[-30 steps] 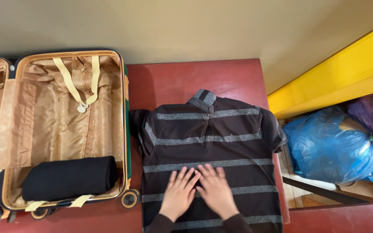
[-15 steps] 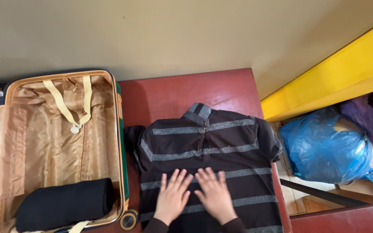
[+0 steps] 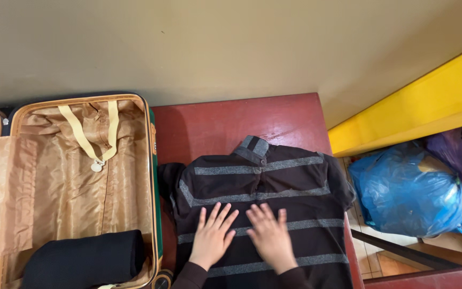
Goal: The person lays a striped polo shirt flat on a red surface, buttons the collar, smooths the fabric, folds the sleeves inward, and folds the shirt into a compact rectangle. The folded shirt is then placed into an open suitcase.
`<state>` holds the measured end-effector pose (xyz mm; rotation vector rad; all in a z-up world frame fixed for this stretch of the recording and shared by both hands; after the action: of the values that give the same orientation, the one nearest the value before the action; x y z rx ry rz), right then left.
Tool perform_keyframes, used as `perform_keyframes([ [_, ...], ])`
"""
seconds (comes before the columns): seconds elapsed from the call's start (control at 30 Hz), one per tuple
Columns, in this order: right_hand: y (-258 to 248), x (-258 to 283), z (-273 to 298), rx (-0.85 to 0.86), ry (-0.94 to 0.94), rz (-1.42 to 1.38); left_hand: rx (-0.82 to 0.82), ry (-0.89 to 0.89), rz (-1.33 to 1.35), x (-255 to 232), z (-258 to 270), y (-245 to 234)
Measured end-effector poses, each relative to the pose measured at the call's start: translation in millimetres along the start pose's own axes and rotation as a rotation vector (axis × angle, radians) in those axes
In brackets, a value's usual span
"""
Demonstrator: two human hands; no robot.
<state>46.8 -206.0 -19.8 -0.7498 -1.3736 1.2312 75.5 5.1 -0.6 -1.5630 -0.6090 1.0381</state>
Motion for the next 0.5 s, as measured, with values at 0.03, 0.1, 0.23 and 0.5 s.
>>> perform_keyframes([
  [0.03, -10, -19, 2, -0.096, 0.048, -0.003, -0.036, -0.054, -0.043, 10, -4, -3],
  [0.1, -41, -74, 12, -0.237, 0.178, 0.065, -0.106, -0.165, -0.126, 35, -13, -10],
  [0.23, -76, -116, 14, -0.426, 0.326, -0.01, -0.135, -0.303, -0.05, 48, -14, -26],
  [0.5, 0, 7, -2, -0.127, -0.031, 0.04, 0.046, -0.056, 0.111, -8, -13, -8],
])
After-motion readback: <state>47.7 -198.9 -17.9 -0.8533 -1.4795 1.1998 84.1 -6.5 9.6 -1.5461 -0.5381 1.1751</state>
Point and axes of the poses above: each hand's wrist, its own z-axis away from the middle knuckle, its own y-axis out of the palm, x = y × z, the point moved 2 cm from there along -z, towards the middle knuckle, and after that the axes turned 5 degrees about -z, right-handed, at the moved point
